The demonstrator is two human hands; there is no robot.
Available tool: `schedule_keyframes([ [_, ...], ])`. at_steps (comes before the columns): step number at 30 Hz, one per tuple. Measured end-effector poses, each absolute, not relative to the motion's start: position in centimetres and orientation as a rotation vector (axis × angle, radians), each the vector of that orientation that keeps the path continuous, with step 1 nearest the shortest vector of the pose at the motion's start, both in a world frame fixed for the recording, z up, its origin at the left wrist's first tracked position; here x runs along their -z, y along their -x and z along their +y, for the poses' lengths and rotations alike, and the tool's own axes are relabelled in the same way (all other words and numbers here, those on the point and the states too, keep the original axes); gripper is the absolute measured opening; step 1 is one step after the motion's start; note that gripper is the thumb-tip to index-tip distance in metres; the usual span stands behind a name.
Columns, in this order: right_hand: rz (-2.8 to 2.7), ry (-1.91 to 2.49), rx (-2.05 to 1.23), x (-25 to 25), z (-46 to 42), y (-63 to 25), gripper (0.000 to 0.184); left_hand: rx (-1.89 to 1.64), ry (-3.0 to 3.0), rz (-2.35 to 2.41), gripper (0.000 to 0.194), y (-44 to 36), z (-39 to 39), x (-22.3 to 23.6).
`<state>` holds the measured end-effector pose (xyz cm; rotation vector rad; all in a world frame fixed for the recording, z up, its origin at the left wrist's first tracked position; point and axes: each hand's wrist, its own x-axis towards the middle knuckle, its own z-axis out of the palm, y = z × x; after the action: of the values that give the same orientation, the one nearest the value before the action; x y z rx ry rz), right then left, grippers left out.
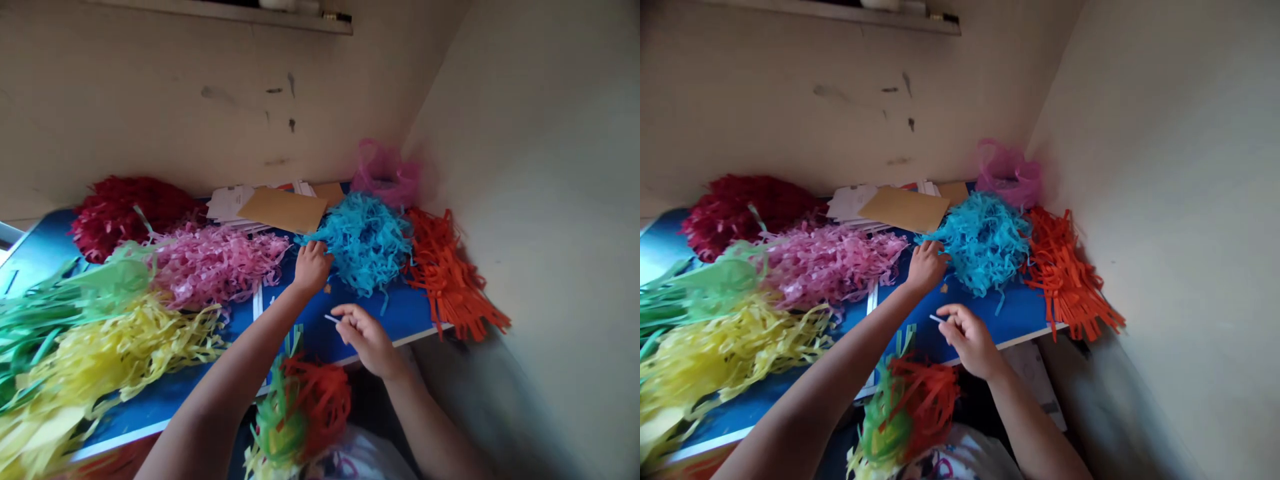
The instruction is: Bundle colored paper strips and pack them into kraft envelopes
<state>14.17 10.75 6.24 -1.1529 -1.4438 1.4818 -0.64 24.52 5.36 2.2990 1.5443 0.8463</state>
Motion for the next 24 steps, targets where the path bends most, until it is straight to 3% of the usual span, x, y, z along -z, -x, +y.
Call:
schedule_keyframes([
  [4, -1.413, 1.36, -1.184, -3.6, 17.4, -14.6, 0.053, -0.912, -2.234, 1.461, 0.011, 2.1, 24.8, -6.1],
  [11, -1.256, 1.432, -0.954, -3.3, 19.3, -15.4, 0.067, -1.123, -1.907, 1.373, 0.028, 6.0, 23.4, -6.2],
  [15, -1.273, 1.281, -0.756, -6.0, 16.9, -14.8, 0.052, -1.213, -1.808, 1.403, 0.031, 6.8, 21.9, -6.1],
  [19, -1.232, 1.284, -0.811, -6.6, 17.2, -14.3, 0.038, -1.33, -1.837, 1.59, 0.027, 5.0, 19.6, -6.2],
  [24, -1.125, 1.334, -0.862, -4.6, 18.1, -14.1, 0.034, -1.058, -2.401, 1.523, 0.025, 0.3, 18.7, -5.6],
])
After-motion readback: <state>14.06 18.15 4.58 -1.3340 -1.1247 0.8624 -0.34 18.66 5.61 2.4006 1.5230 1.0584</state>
